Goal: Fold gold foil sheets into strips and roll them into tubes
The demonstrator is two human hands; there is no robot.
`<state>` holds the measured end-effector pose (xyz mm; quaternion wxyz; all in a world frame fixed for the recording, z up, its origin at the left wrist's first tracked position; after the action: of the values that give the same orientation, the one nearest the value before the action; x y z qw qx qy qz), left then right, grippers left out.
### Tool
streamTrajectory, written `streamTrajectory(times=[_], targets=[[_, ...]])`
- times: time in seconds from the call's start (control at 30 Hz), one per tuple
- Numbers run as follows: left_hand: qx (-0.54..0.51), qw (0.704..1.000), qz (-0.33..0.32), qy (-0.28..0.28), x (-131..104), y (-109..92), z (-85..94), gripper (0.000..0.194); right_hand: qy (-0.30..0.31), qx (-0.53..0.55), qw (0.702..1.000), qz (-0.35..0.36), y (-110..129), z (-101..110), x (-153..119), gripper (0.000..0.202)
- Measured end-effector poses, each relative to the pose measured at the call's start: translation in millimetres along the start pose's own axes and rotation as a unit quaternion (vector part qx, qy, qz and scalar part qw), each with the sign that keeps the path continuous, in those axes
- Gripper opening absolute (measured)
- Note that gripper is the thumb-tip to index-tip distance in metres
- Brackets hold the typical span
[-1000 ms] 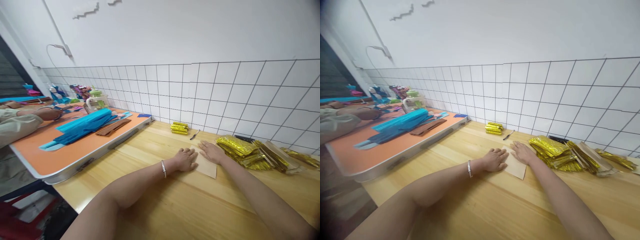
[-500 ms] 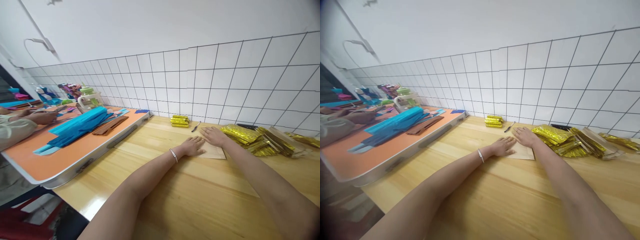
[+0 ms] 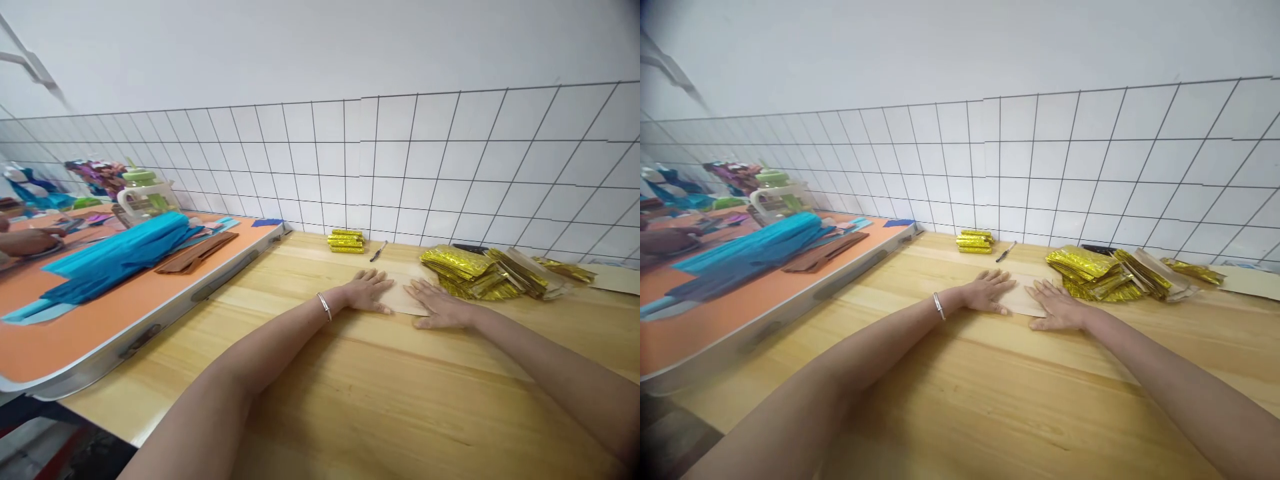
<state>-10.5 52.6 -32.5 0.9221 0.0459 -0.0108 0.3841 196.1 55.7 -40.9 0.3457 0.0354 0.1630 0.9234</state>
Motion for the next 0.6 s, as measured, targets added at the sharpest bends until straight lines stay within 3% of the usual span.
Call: streamTrajectory(times=[0.1,0.2,0.33,0.43,0.6], targets=[[-0.037,0.997,-0.059,0.023,-17.0,0.0,4.8,0.09,0.021,0.055,0.998,-0.01,2.7,5.9,-9.9,0.101],[-0.09,0.994,-0.063,-0.003,-26.4,1.2,10.1,0.085,-0.014,0.112,0.994,-0.01,6.2,13.7,-12.3,0.095],[-0.147,0.986,-0.022,-0.075,-24.4,1.7,12.4,0.055,-0.079,0.148,0.986,-0.012,6.0,13.9,-12.5,0.073],[-0.166,0.981,0.01,-0.097,-17.2,1.7,8.2,0.039,-0.126,0.163,0.978,-0.019,2.8,12.1,-13.4,0.06],[-0.189,0.967,0.127,-0.115,-1.9,16.0,-1.9,0.041,-0.237,0.189,0.951,-0.062,-9.8,20.7,-18.8,0.047]])
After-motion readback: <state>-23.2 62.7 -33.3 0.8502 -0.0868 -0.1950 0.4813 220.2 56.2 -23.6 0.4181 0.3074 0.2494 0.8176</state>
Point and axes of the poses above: each hand's wrist, its own x-axis towards the middle knuckle, its own z-axis out of the back of the hand, y = z × x, the point moved 6 cm from there along x, towards the middle knuckle, and after that the axes turned 13 degrees about x, right-handed, at the moved point
